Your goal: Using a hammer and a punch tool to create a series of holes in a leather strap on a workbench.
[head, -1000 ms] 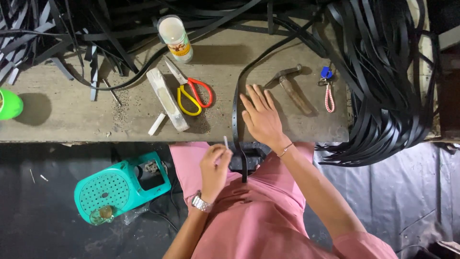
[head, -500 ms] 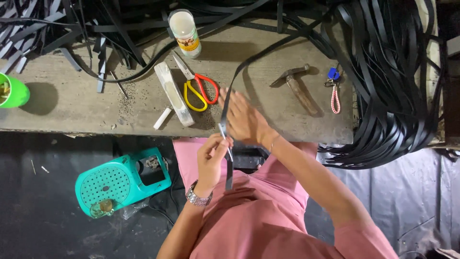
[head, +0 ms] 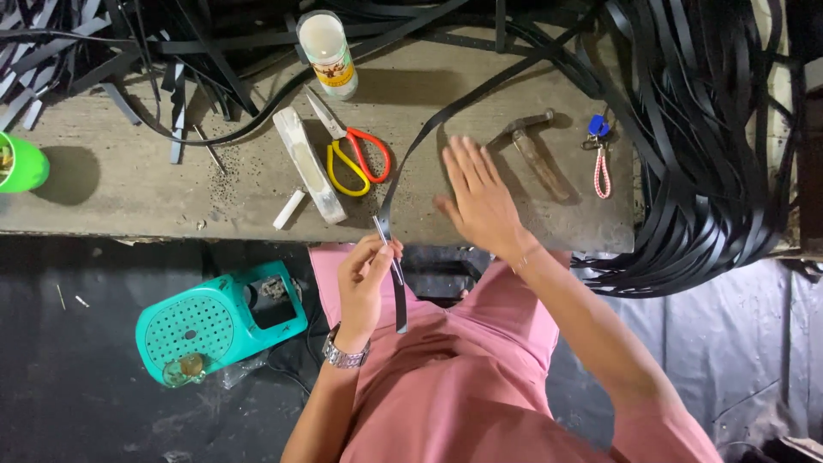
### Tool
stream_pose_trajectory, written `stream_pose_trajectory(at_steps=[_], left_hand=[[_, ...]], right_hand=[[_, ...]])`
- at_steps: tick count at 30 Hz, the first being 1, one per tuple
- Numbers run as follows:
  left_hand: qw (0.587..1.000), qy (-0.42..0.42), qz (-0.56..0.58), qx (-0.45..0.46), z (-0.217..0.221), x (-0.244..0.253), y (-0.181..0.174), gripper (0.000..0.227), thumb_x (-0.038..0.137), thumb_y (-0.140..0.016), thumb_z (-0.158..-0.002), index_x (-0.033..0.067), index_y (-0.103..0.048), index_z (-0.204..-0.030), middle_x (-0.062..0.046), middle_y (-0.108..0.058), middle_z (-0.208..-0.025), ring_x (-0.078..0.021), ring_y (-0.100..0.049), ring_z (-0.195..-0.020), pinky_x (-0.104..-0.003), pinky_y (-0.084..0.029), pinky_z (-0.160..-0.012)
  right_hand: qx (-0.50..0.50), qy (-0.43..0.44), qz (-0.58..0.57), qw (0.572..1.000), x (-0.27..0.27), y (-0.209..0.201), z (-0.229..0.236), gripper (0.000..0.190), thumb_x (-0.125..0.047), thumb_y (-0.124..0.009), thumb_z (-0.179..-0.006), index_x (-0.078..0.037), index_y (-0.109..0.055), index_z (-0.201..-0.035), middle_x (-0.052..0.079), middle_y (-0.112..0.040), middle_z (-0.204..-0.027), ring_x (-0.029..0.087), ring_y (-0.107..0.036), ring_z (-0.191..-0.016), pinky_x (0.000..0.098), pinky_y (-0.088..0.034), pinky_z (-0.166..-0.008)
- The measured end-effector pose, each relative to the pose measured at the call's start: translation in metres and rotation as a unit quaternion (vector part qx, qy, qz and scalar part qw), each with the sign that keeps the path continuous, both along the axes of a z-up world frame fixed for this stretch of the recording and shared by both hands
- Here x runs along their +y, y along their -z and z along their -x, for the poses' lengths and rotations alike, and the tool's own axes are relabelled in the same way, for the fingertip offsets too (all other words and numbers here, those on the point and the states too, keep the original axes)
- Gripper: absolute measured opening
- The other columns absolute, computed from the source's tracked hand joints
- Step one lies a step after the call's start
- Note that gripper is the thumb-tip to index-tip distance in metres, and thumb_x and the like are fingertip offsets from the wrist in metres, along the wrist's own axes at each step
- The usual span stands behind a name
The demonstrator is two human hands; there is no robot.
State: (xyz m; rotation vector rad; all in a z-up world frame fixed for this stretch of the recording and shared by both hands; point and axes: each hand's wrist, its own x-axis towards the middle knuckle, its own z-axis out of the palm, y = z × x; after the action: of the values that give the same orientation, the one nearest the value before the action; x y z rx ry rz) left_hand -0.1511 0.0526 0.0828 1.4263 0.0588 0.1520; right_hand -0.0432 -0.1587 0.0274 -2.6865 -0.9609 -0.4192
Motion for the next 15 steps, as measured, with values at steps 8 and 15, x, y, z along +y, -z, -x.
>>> stream_pose_trajectory(at_steps=[8, 15], left_hand=[[1.000, 0.000, -0.006, 0.005, 0.000, 0.001, 0.005, 0.024, 0.018, -0.064, -0.103, 0.0044, -0.071, -0.085, -0.012, -0.069, -0.093, -0.0234, -0.065, -0.096, -0.040, -0.047, -0.094], [0.997, 0.038, -0.062, 0.026, -0.003, 0.000, 0.008, 0.023, 0.018, -0.064, -0.102, 0.0062, -0.073, -0.084, -0.009, -0.069, -0.089, -0.0149, -0.059, -0.081, -0.031, -0.047, -0.081]], right_hand=[[-0.087, -0.113, 0.083, 0.986, 0.048, 0.008, 0.048, 0.092, -0.070, -0.020, -0.099, 0.003, -0.040, -0.152, 0.027, -0.042, -0.155, 0.045, -0.037, -0.146, 0.0595, -0.027, -0.125], [0.155, -0.222, -0.269, 0.924, 0.012, 0.031, 0.112, 0.020, -0.022, -0.063, -0.098, -0.007, -0.074, -0.094, 0.007, -0.070, -0.087, 0.029, -0.073, -0.085, 0.0444, -0.059, -0.091]])
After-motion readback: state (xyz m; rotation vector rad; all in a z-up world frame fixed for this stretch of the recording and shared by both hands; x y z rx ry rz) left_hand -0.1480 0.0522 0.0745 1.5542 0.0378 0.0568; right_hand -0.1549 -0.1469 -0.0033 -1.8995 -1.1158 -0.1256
